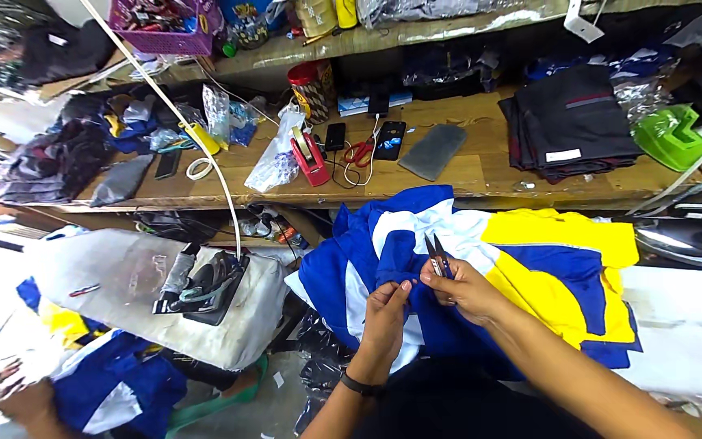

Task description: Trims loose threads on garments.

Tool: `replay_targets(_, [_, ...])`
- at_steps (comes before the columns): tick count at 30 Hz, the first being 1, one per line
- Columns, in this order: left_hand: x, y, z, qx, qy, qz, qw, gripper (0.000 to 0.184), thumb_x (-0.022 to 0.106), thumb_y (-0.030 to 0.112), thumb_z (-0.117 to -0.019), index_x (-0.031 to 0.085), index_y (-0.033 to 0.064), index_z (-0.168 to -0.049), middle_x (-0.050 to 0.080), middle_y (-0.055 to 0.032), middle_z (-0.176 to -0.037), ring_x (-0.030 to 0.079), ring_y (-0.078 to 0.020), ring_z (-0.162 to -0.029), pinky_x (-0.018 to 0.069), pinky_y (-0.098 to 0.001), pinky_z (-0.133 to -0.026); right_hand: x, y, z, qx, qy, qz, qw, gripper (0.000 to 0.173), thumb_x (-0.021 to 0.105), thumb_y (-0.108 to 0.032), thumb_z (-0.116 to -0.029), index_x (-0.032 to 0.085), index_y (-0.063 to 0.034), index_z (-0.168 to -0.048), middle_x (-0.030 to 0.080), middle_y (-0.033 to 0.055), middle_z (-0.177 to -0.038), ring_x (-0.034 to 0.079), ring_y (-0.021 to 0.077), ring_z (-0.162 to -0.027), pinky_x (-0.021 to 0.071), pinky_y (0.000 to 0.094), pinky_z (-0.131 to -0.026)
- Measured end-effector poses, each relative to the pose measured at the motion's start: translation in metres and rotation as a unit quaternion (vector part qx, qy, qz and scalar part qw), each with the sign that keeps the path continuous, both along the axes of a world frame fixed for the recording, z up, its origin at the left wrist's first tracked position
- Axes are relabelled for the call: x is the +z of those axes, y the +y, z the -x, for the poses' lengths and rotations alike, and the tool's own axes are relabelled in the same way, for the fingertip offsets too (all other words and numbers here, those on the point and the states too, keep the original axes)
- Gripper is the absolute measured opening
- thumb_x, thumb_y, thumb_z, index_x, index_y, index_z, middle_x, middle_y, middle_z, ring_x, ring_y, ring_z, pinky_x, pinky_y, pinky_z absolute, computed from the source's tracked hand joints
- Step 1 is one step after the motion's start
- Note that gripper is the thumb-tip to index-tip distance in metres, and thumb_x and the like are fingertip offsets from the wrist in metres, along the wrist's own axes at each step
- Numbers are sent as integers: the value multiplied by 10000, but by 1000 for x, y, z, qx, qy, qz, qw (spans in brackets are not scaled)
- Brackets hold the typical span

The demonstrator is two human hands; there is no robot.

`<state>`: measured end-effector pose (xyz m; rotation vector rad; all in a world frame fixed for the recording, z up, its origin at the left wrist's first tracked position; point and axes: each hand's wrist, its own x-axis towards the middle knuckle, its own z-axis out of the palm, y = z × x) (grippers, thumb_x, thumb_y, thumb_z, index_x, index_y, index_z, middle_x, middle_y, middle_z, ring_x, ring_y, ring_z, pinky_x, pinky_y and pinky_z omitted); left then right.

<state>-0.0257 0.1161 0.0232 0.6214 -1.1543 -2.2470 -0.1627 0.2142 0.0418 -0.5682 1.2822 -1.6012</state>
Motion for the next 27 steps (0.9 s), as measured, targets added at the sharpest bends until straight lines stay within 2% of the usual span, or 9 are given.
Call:
replay_targets(3, [1,-2,-1,-35,-9,-69,997,205,491,32,-1032,668,45,-928,723,-45,-916,691,-104,-844,575,-280,-822,-2,-1,-8,-29,-16,-11,999,125,572,-63,-1009,590,-123,-900,476,-105,-614,372,-21,-463,321,142,-447])
replay_targets(6, [4,-5,0,-55,-44,-88,994,196,496,63,-1045,654,62,-927,685,-24,-854,642,-73,-749,545,-231,-713,-8,-4,-20,-107,27,-19,994,139,629,-63,-985,597,-105,-856,491,-84,-620,380,-9,-461,320,152,-438])
replay_targets(8, [9,-6,1,-51,-65,-119,989,205,509,70,-1050,653,60,-905,668,-12,-781,614,-49,-651,523,-189,-623,-14,-8,-24,-146,100,-13,984,157,667,-64,-948,575,-111,-829,473,-89,-609,388,-13,-469,323,150,-448])
replay_targets(10, [15,-5,2,-40,-81,-155,984,197,510,68,-1055,653,46,-921,672,-21,-748,621,-49,-606,536,-179,-591,-20,-6,-22,-166,230,-13,959,98,686,-97,-900,590,-92,-917,443,-100,-623,395,-19,-513,334,143,-498])
replay_targets(13, [22,-4,3,0,-87,-158,984,193,513,11,-1044,664,15,-923,736,-63,-812,714,-105,-695,606,-234,-695,-17,1,-20,-192,405,-13,894,235,639,-164,-900,673,-29,-1089,585,-43,-770,489,-8,-628,418,160,-581])
replay_targets(15, [23,-1,4,10,-76,-121,990,208,506,-24,-1032,675,-3,-911,757,-80,-861,742,-130,-780,615,-268,-786,-17,3,-22,-215,477,9,852,246,647,-195,-925,738,-33,-1085,706,24,-892,591,32,-715,494,197,-645])
replay_targets(20, [16,7,6,35,-71,22,997,203,502,-83,-985,696,-45,-941,743,-58,-884,721,-112,-846,600,-286,-858,-27,-3,-28,-242,560,13,792,173,647,-149,-911,774,-46,-965,707,72,-826,648,130,-682,533,275,-608])
replay_targets(23, [5,7,5,46,-66,108,991,175,562,-65,-948,725,-27,-896,743,-38,-845,715,-96,-819,599,-282,-849,-22,-4,-29,-232,514,-7,826,135,654,-154,-889,716,-38,-855,675,61,-767,623,122,-660,509,285,-592])
replay_targets(27, [5,4,4,42,-63,108,991,189,561,-54,-961,715,0,-866,752,-31,-827,736,-112,-810,611,-293,-842,-5,-2,-17,-133,220,-4,966,57,695,-95,-917,659,-58,-892,581,-83,-671,502,-36,-574,418,144,-552])
